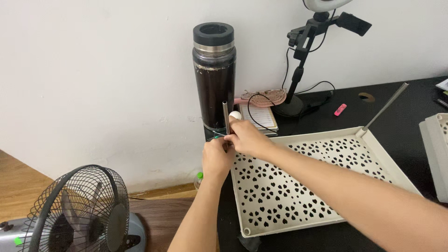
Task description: The person assembles two perforated white trays by inserting metal rods and attaching black plastic clips. They repeatedly insert, remove, and reposition the rods and clips while aligning the trays on a black desk.
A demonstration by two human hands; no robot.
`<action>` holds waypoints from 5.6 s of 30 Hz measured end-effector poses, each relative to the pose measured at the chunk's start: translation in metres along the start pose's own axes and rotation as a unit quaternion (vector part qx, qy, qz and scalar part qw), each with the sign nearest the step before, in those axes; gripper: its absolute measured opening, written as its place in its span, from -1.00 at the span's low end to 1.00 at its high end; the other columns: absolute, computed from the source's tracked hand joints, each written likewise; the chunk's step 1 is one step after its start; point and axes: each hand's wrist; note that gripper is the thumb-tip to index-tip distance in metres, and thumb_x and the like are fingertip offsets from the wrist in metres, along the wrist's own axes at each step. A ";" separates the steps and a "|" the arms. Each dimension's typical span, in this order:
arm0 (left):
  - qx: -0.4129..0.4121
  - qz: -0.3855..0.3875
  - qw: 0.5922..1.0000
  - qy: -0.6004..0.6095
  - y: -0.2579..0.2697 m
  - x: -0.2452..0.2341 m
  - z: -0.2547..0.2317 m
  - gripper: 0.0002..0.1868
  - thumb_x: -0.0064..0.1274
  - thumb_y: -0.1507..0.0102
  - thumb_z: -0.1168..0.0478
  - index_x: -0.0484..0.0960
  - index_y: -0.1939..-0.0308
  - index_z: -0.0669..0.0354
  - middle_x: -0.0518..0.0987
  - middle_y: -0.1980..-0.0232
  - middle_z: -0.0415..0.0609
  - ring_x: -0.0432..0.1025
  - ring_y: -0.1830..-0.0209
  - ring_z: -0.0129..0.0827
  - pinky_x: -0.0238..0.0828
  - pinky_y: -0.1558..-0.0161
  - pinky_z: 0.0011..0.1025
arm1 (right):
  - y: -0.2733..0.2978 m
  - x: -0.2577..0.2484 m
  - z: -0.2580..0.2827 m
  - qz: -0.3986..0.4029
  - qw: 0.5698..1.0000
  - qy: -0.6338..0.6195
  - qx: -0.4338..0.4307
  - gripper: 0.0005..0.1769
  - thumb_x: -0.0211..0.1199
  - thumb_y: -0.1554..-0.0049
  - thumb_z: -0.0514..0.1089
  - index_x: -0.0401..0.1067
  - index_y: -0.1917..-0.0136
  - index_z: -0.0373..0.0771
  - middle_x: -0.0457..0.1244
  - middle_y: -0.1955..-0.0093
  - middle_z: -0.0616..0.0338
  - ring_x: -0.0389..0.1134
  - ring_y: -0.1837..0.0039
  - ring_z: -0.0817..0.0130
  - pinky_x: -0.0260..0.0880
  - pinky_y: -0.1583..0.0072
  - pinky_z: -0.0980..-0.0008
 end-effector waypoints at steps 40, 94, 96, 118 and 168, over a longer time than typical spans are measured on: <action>0.196 0.353 0.907 -0.121 0.097 0.295 -0.334 -0.85 0.29 -0.14 0.17 0.80 0.25 0.09 0.71 0.23 0.05 0.62 0.17 -0.11 0.55 0.05 -0.23 | 0.366 -0.351 -0.217 -0.333 0.705 -0.363 0.510 -0.67 0.20 -0.24 -0.07 0.39 -0.07 -0.43 0.34 0.06 -0.06 0.42 0.06 0.20 0.57 -0.10 0.22; 0.115 0.193 0.964 -0.138 -0.011 0.311 -0.182 -0.60 0.24 -0.16 0.16 0.62 -0.08 0.01 0.62 -0.07 -0.05 0.42 -0.15 -0.16 0.27 -0.14 -0.11 | 0.136 -0.226 -0.193 -0.261 0.913 -0.009 0.313 -0.73 0.37 -0.14 -0.07 0.51 0.02 -0.32 0.44 0.20 0.06 0.50 0.18 0.25 0.48 0.07 0.29; 0.085 0.193 0.971 -0.113 -0.005 0.320 -0.182 -0.75 0.19 -0.20 0.19 0.71 0.04 -0.05 0.69 0.03 -0.11 0.47 -0.07 -0.19 0.30 -0.11 -0.15 | 0.140 -0.221 -0.191 -0.278 0.904 0.005 0.325 -0.74 0.42 -0.08 -0.12 0.48 0.15 -0.39 0.41 0.29 -0.03 0.47 0.26 0.19 0.47 0.13 0.28; 0.081 0.155 0.981 -0.086 0.000 0.327 -0.180 -0.85 0.24 -0.17 0.21 0.76 0.17 -0.02 0.66 0.16 -0.10 0.45 0.02 -0.20 0.12 -0.13 -0.10 | 0.157 -0.205 -0.190 -0.261 0.895 0.082 0.353 -0.81 0.23 -0.21 -0.14 0.43 0.08 -0.34 0.38 0.33 -0.08 0.48 0.24 0.04 0.45 0.16 0.12; 0.382 0.388 0.760 -0.354 0.112 0.423 -0.350 -0.65 0.23 -0.21 -0.03 0.67 0.09 0.13 0.60 0.07 -0.01 0.38 -0.15 -0.17 0.26 -0.24 -0.15 | 0.412 -0.359 -0.316 -0.362 0.685 -0.056 0.629 -0.75 0.21 -0.14 -0.23 0.42 -0.10 -0.30 0.38 0.15 -0.02 0.49 0.22 0.14 0.55 0.16 0.19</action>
Point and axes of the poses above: each hand's wrist, its own y-axis away from the middle knuckle, its own x-axis out of the palm, z = x × y
